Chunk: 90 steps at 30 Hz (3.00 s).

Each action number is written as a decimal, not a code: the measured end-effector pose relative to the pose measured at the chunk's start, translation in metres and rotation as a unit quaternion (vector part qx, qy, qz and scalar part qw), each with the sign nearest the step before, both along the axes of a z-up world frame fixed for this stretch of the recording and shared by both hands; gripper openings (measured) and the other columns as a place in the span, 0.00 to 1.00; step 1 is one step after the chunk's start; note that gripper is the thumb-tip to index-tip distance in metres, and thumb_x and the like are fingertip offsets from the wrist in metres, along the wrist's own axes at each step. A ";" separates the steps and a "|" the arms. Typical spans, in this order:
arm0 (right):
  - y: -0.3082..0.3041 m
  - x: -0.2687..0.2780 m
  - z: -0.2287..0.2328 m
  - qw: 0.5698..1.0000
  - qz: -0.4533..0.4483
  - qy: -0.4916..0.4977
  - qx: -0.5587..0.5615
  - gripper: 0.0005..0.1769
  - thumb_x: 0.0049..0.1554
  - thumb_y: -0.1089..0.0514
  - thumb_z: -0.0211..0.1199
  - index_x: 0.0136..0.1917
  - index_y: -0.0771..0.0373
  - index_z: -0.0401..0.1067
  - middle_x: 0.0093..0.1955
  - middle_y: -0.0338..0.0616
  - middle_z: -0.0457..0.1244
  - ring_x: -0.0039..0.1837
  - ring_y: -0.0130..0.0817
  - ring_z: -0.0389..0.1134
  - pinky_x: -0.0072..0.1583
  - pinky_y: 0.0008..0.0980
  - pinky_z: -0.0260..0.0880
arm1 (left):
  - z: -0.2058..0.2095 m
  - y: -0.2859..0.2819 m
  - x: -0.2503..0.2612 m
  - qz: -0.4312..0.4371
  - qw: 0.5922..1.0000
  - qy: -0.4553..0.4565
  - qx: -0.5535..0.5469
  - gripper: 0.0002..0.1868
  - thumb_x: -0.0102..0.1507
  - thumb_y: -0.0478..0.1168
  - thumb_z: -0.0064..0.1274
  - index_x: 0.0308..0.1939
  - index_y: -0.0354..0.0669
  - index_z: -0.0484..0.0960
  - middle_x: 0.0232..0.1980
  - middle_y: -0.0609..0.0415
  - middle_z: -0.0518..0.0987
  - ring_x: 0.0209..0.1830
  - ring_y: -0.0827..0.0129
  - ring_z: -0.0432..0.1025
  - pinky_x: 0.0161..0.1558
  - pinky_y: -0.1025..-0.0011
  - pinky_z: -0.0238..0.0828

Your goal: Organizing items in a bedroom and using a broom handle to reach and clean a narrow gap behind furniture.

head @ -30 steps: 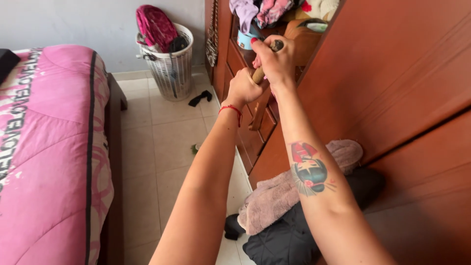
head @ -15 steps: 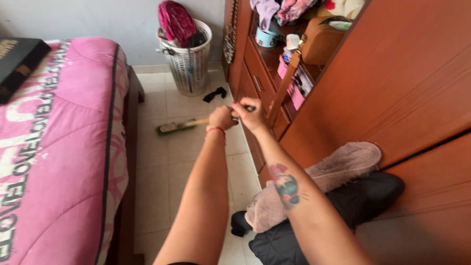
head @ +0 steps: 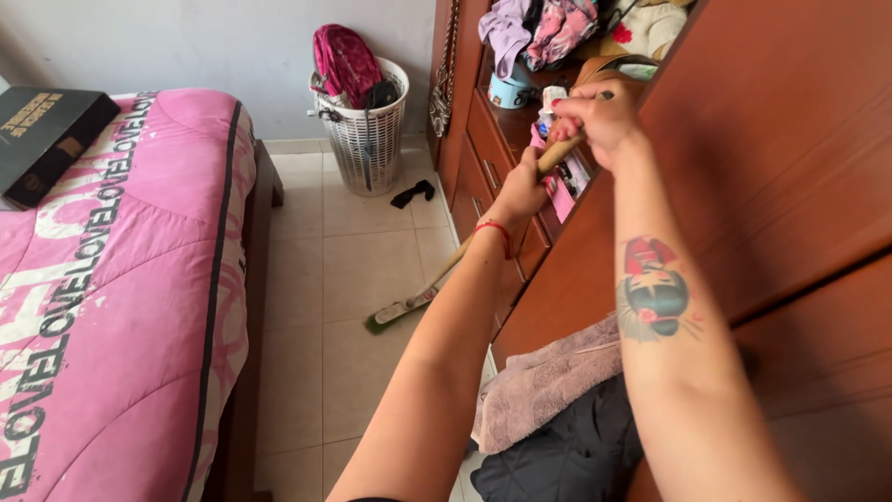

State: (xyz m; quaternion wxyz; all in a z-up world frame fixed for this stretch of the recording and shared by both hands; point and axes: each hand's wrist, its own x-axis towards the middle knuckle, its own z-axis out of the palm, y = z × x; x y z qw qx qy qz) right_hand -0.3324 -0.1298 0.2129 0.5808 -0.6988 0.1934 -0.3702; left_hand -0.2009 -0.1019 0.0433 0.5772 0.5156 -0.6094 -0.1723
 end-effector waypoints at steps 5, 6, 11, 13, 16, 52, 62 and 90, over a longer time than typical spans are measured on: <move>0.028 0.022 -0.004 0.995 -0.080 -0.049 0.017 0.13 0.57 0.62 0.68 0.32 0.63 0.69 0.29 0.43 0.64 0.33 0.35 0.67 0.42 0.34 0.71 | 0.002 -0.002 0.007 0.040 0.999 0.007 -0.010 0.16 0.62 0.35 0.53 0.52 0.40 0.69 0.44 0.36 0.83 0.49 0.41 0.78 0.49 0.55 0.74; 0.031 0.027 -0.008 0.993 -0.084 -0.076 0.023 0.13 0.57 0.59 0.71 0.35 0.62 0.71 0.31 0.43 0.66 0.35 0.35 0.68 0.44 0.33 0.71 | 0.001 -0.003 0.010 0.052 0.998 0.016 -0.010 0.14 0.62 0.34 0.51 0.51 0.41 0.70 0.43 0.38 0.84 0.48 0.42 0.79 0.48 0.56 0.75; 0.031 0.054 -0.102 0.949 -0.271 0.077 -0.142 0.24 0.48 0.51 0.79 0.47 0.64 0.69 0.45 0.45 0.69 0.46 0.32 0.70 0.52 0.34 0.72 | -0.025 -0.005 0.026 0.082 0.997 -0.002 -0.001 0.14 0.61 0.34 0.50 0.50 0.40 0.73 0.42 0.36 0.83 0.46 0.42 0.79 0.47 0.55 0.75; 0.021 0.068 -0.150 0.920 -0.326 0.131 -0.176 0.28 0.48 0.50 0.79 0.52 0.66 0.68 0.48 0.48 0.69 0.49 0.32 0.70 0.54 0.36 0.70 | -0.042 0.009 0.031 0.099 0.995 -0.002 0.020 0.12 0.62 0.36 0.51 0.50 0.40 0.74 0.42 0.35 0.83 0.46 0.40 0.78 0.47 0.54 0.75; -0.006 0.084 -0.209 0.940 -0.294 0.088 -0.148 0.26 0.52 0.54 0.77 0.56 0.70 0.68 0.47 0.52 0.71 0.47 0.30 0.72 0.50 0.33 0.72 | -0.076 0.024 0.032 0.127 0.984 0.036 0.119 0.14 0.68 0.43 0.49 0.55 0.42 0.77 0.54 0.37 0.83 0.58 0.43 0.76 0.56 0.54 0.73; -0.056 0.050 -0.202 0.960 -0.245 0.058 -0.124 0.36 0.57 0.53 0.67 0.75 0.63 0.61 0.76 0.53 0.59 0.77 0.42 0.59 0.73 0.37 0.58 | -0.066 -0.007 0.010 0.111 0.951 -0.146 0.249 0.62 0.52 0.41 0.66 0.81 0.49 0.39 0.84 0.50 0.47 0.83 0.46 0.44 0.75 0.51 0.51; -0.018 0.181 -0.231 0.974 -0.143 0.084 -0.154 0.37 0.54 0.50 0.70 0.73 0.63 0.62 0.73 0.58 0.60 0.76 0.49 0.59 0.72 0.42 0.58 | -0.043 0.065 0.132 0.241 0.916 -0.175 0.270 0.63 0.51 0.43 0.68 0.81 0.51 0.42 0.84 0.48 0.48 0.82 0.45 0.44 0.73 0.45 0.52; 0.021 0.431 -0.211 0.960 -0.139 0.153 -0.186 0.40 0.49 0.52 0.72 0.71 0.60 0.63 0.67 0.56 0.65 0.68 0.50 0.67 0.67 0.41 0.67 | -0.015 0.107 0.392 0.299 0.879 -0.273 0.253 0.47 0.59 0.39 0.58 0.79 0.47 0.50 0.81 0.43 0.51 0.81 0.43 0.46 0.72 0.44 0.51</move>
